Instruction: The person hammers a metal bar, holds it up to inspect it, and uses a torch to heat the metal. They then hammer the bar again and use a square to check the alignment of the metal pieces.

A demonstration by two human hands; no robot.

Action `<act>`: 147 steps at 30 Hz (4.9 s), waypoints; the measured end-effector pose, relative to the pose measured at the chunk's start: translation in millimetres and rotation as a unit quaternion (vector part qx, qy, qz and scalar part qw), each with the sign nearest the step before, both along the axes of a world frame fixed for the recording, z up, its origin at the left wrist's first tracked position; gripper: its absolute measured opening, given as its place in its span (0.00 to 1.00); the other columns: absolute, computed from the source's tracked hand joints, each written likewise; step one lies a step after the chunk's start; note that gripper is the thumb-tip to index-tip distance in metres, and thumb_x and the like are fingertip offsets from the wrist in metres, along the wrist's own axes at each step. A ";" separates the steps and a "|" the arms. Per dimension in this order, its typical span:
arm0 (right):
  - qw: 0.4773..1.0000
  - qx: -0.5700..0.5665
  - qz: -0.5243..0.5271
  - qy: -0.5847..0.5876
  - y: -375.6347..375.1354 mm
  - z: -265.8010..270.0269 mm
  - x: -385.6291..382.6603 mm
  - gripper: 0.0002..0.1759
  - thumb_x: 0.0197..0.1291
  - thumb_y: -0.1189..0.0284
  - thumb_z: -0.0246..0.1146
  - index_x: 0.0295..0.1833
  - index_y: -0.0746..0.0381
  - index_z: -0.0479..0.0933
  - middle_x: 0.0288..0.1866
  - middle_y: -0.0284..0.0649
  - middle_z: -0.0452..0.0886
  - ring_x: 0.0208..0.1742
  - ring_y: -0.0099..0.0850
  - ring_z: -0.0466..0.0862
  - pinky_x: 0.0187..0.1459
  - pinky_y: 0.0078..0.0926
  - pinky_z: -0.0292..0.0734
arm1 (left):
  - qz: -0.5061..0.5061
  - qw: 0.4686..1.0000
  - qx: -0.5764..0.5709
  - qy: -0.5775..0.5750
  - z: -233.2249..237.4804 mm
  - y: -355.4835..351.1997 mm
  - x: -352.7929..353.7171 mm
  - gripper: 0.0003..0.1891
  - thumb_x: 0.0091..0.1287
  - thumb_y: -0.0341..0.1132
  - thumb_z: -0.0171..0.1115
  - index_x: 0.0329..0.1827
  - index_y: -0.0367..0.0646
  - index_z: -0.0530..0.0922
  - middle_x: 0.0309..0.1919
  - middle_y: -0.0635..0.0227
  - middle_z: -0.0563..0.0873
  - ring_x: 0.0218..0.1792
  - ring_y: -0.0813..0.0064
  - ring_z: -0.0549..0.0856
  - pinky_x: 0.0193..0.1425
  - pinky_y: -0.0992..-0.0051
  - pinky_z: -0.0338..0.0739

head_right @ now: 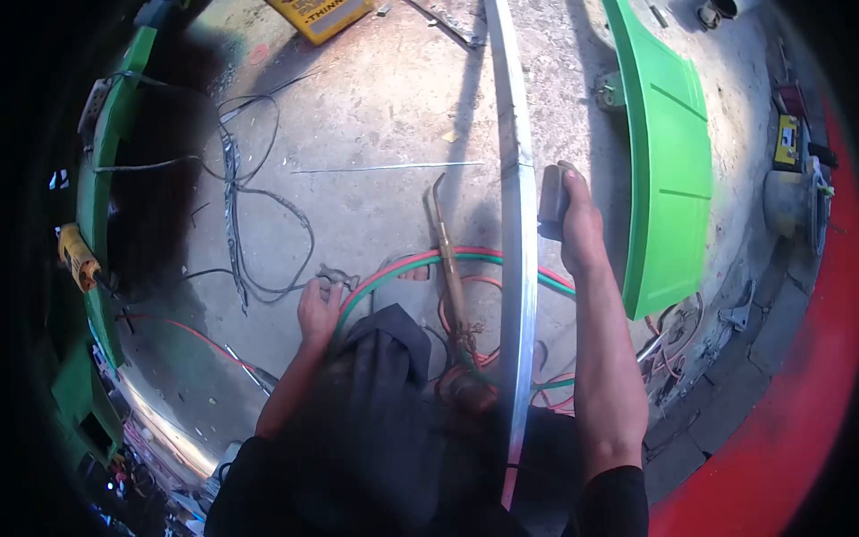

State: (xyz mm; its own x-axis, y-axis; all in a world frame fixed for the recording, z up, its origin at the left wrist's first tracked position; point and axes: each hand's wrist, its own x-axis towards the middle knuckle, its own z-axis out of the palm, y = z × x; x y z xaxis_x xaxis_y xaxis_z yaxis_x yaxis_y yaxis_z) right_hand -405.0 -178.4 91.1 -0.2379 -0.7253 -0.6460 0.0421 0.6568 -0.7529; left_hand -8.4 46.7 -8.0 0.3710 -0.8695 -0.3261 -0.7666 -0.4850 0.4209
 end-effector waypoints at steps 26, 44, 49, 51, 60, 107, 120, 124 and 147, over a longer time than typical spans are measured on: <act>0.990 0.065 0.124 -0.031 -19.4 16.9 26.0 0.33 0.76 0.52 0.47 0.79 0.56 0.65 0.56 0.42 0.80 0.51 0.30 0.79 0.55 0.31 0.75 | -0.003 0.873 -0.027 0.487 64.0 -149.0 -187.3 0.13 0.83 0.40 0.46 0.56 0.38 0.69 0.28 0.70 0.75 0.22 0.84 0.74 0.23 0.78 0.72; 0.984 0.057 0.169 0.023 -16.1 42.6 44.6 0.37 0.77 0.54 0.42 0.82 0.65 0.53 0.59 0.50 0.78 0.51 0.35 0.78 0.55 0.34 0.74 | 0.072 0.821 0.006 0.566 73.8 -154.3 -188.8 0.12 0.82 0.40 0.47 0.41 0.42 0.62 0.22 0.69 0.70 0.17 0.77 0.72 0.21 0.72 0.71; 0.981 0.004 0.184 0.053 -16.5 29.1 43.6 0.38 0.77 0.54 0.42 0.82 0.67 0.51 0.66 0.55 0.75 0.59 0.38 0.77 0.62 0.34 0.72 | 0.192 0.744 -0.107 0.631 75.8 -158.3 -187.6 0.11 0.82 0.39 0.47 0.42 0.42 0.62 0.21 0.69 0.70 0.17 0.78 0.73 0.21 0.72 0.72; 0.974 -0.001 0.210 0.081 -17.9 28.7 44.0 0.38 0.77 0.54 0.42 0.82 0.68 0.51 0.69 0.57 0.73 0.64 0.41 0.77 0.66 0.34 0.70 | 0.066 0.812 0.058 0.577 76.1 -148.8 -201.4 0.10 0.82 0.37 0.47 0.42 0.42 0.63 0.20 0.70 0.70 0.16 0.80 0.71 0.19 0.73 0.70; 0.979 -0.006 0.195 0.057 -16.9 30.7 39.1 0.40 0.77 0.55 0.42 0.81 0.73 0.49 0.82 0.62 0.56 0.84 0.48 0.56 0.81 0.34 0.48 | 0.102 0.786 0.013 0.610 71.8 -150.2 -192.0 0.11 0.83 0.42 0.45 0.43 0.45 0.65 0.22 0.73 0.69 0.17 0.80 0.70 0.20 0.74 0.71; 0.969 0.037 0.230 0.076 -9.4 18.7 26.1 0.37 0.78 0.50 0.42 0.84 0.59 0.52 0.43 0.38 0.77 0.38 0.26 0.72 0.40 0.27 0.69 | 0.030 0.757 0.070 0.649 79.1 -151.5 -197.1 0.08 0.82 0.39 0.45 0.46 0.44 0.63 0.23 0.70 0.70 0.16 0.76 0.74 0.20 0.71 0.74; 0.980 0.033 0.192 0.045 -14.8 37.3 31.6 0.40 0.77 0.49 0.42 0.85 0.60 0.47 0.44 0.38 0.76 0.36 0.26 0.71 0.40 0.26 0.70 | 0.300 0.718 -0.168 0.606 86.2 -183.8 -151.9 0.12 0.83 0.45 0.45 0.43 0.46 0.64 0.24 0.70 0.69 0.21 0.76 0.74 0.24 0.71 0.74; 0.984 0.036 0.168 0.053 -15.2 33.1 37.8 0.35 0.78 0.50 0.42 0.82 0.58 0.58 0.42 0.36 0.76 0.35 0.26 0.71 0.37 0.26 0.69 | 0.117 0.809 -0.033 0.576 82.9 -155.3 -188.2 0.13 0.83 0.42 0.46 0.43 0.43 0.64 0.24 0.69 0.72 0.22 0.75 0.76 0.24 0.68 0.75; 0.976 0.072 0.053 -0.199 -13.1 -10.1 -3.7 0.29 0.80 0.57 0.41 0.68 0.69 0.74 0.63 0.50 0.82 0.53 0.39 0.86 0.55 0.37 0.83 | -0.188 0.929 0.006 0.318 81.9 -188.6 -179.5 0.14 0.78 0.41 0.53 0.54 0.38 0.66 0.32 0.37 0.83 0.37 0.33 0.83 0.42 0.42 0.76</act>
